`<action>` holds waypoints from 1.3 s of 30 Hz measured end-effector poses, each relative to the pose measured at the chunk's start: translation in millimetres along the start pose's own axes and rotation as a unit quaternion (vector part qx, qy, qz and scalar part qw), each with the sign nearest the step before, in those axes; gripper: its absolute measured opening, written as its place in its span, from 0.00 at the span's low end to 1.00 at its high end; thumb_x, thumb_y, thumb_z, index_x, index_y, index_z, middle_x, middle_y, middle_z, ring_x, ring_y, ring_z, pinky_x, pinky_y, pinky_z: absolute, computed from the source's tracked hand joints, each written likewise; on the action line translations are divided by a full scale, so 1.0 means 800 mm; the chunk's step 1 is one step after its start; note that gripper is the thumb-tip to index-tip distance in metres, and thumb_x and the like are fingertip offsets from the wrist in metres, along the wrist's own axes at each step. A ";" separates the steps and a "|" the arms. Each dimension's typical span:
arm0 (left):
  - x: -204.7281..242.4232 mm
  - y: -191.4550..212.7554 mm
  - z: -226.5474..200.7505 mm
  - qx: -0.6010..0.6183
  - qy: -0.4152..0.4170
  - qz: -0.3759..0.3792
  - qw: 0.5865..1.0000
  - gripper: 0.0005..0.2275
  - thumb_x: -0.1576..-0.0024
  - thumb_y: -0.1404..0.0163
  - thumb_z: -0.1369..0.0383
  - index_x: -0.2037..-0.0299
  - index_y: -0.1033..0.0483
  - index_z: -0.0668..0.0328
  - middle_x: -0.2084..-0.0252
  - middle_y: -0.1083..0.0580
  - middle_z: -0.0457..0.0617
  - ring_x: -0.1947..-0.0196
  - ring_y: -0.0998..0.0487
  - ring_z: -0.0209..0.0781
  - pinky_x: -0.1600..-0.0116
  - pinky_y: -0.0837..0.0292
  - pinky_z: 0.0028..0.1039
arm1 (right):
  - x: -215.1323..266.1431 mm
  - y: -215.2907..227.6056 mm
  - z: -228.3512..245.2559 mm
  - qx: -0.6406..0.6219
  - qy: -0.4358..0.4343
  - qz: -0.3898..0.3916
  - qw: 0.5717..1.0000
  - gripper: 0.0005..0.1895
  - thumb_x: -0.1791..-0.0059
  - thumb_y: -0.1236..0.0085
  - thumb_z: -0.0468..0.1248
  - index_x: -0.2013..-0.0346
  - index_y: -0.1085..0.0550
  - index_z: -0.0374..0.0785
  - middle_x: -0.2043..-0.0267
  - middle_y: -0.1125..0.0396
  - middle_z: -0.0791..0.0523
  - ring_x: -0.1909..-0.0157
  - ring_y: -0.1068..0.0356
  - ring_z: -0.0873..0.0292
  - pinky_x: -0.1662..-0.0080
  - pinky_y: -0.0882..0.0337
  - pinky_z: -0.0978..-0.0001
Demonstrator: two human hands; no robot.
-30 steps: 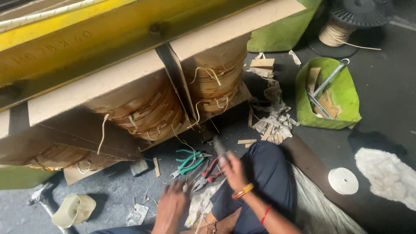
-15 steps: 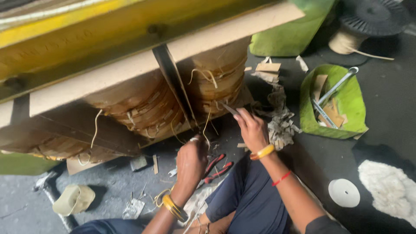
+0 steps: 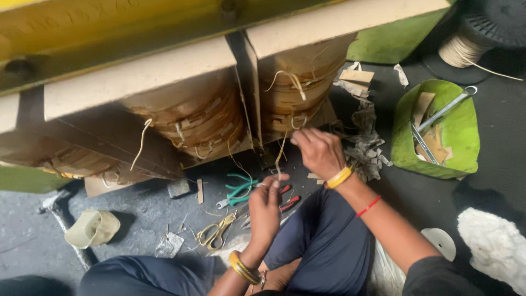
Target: The person sits on the floor and uses pliers and a metal rod to manipulate and secure wires on large cylindrical electrical coils. They repeatedly pull, twist, and insert wires into the coil structure.
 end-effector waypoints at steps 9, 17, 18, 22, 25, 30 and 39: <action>0.009 0.002 -0.001 -0.294 -0.205 -0.036 0.933 0.10 0.46 0.50 0.77 0.58 0.23 0.53 0.80 0.27 0.57 0.79 0.24 0.57 0.72 0.32 0.45 | 0.006 -0.022 0.004 0.080 0.087 0.075 0.990 0.09 0.59 0.45 0.30 0.64 0.25 0.39 0.72 0.29 0.53 0.69 0.28 0.53 0.67 0.28 0.60; 0.013 0.003 0.025 -0.212 -0.201 -0.046 0.955 0.05 0.39 0.52 0.73 0.58 0.23 0.54 0.73 0.21 0.54 0.75 0.21 0.54 0.71 0.29 0.39 | 0.014 -0.001 0.026 0.066 0.043 0.149 0.986 0.02 0.56 0.44 0.33 0.71 0.28 0.39 0.74 0.31 0.54 0.69 0.29 0.52 0.69 0.29 0.58; 0.002 0.005 0.027 -0.163 -0.154 -0.029 0.974 0.05 0.39 0.52 0.72 0.59 0.22 0.56 0.75 0.23 0.53 0.77 0.23 0.50 0.71 0.29 0.38 | 0.014 0.002 0.036 0.031 0.070 0.163 0.984 0.02 0.57 0.44 0.32 0.70 0.28 0.40 0.75 0.31 0.54 0.69 0.28 0.53 0.68 0.29 0.58; -0.004 -0.007 0.056 0.133 0.038 0.100 0.985 0.10 0.34 0.55 0.67 0.61 0.24 0.65 0.82 0.30 0.48 0.84 0.29 0.39 0.73 0.32 0.29 | 0.011 0.007 0.025 -0.012 0.071 0.098 0.993 0.04 0.56 0.45 0.32 0.68 0.26 0.42 0.73 0.31 0.55 0.68 0.28 0.52 0.66 0.28 0.58; 0.008 -0.022 0.081 0.302 0.104 0.135 0.938 0.11 0.33 0.57 0.66 0.61 0.27 0.65 0.84 0.33 0.45 0.85 0.31 0.36 0.73 0.32 0.25 | 0.019 -0.001 0.004 0.006 0.028 0.094 0.995 0.05 0.55 0.45 0.32 0.66 0.25 0.45 0.70 0.30 0.55 0.66 0.28 0.51 0.65 0.28 0.57; -0.011 -0.014 0.081 0.341 0.123 0.124 0.924 0.11 0.33 0.57 0.66 0.61 0.27 0.65 0.83 0.35 0.44 0.86 0.33 0.35 0.78 0.38 0.24 | 0.029 -0.020 0.023 -0.001 0.121 0.166 0.979 0.08 0.60 0.45 0.34 0.66 0.27 0.40 0.72 0.32 0.54 0.65 0.28 0.51 0.65 0.28 0.56; -0.012 -0.001 0.082 0.321 0.109 0.122 0.933 0.11 0.32 0.57 0.66 0.64 0.31 0.64 0.82 0.32 0.46 0.85 0.31 0.37 0.77 0.34 0.26 | 0.016 0.002 0.050 -0.003 0.111 0.179 0.978 0.04 0.56 0.45 0.30 0.69 0.30 0.39 0.73 0.32 0.54 0.67 0.29 0.51 0.65 0.28 0.56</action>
Point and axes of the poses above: each hand's wrist, its own x-axis away from the middle knuckle, its own y-axis out of the back of the hand, z = x × y, the point moved 3 cm from there along -x, towards the middle knuckle
